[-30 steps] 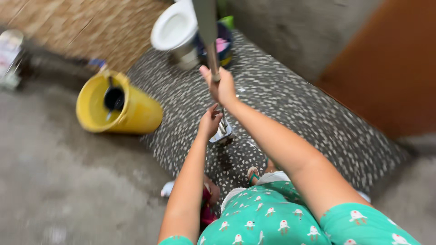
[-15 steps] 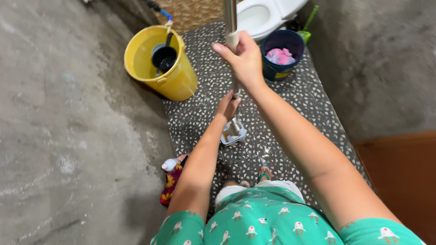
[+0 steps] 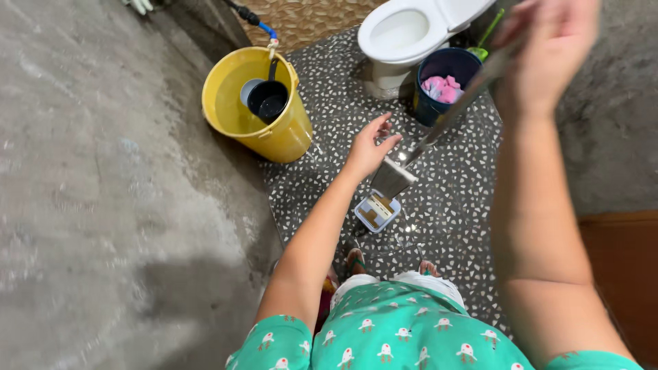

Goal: The person assembles a mop by inserting a long pole into a mop head and tightening the connection by hand.

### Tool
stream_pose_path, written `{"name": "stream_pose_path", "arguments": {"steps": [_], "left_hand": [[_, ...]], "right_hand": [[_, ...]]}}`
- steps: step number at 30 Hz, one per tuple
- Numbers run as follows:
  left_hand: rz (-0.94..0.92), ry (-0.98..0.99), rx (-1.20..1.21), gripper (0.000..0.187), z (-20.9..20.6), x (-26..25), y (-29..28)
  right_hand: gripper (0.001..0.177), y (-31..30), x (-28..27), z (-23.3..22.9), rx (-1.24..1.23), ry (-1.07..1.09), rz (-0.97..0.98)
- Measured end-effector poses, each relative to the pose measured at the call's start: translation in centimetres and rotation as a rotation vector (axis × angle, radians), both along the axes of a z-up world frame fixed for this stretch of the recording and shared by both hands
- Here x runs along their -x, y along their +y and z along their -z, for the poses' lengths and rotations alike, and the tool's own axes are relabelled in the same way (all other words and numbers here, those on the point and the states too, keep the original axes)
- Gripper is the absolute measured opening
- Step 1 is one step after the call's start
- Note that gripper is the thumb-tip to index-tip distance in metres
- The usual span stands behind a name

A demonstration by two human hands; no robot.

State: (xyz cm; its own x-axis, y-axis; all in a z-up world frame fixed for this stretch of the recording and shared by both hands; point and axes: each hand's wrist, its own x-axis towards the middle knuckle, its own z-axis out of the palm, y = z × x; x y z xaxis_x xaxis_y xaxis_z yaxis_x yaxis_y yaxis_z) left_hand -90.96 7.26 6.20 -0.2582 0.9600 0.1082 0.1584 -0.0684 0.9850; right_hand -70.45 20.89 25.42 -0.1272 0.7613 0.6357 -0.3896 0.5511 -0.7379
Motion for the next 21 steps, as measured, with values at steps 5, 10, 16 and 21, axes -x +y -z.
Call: {"name": "stream_pose_path", "arguments": {"steps": [5,10,16,21], "left_hand": [[0.126,0.033,0.07,0.054,2.5,0.2,2.6],[0.366,0.022,0.089,0.049,2.7,-6.6,4.4],[0.607,0.065,0.016,0.049,1.9,-16.4,3.7],[0.805,0.144,0.027,0.055,2.5,-25.2,0.4]], "right_hand": [[0.021,-1.4,-6.1,0.8,-0.012,-0.057,0.142],[0.02,-5.3,-13.2,6.1,0.178,-0.221,0.344],[0.038,-12.1,-20.1,15.4,0.262,-0.275,0.493],[0.031,-20.5,-23.0,15.8,0.306,-0.426,0.773]]}}
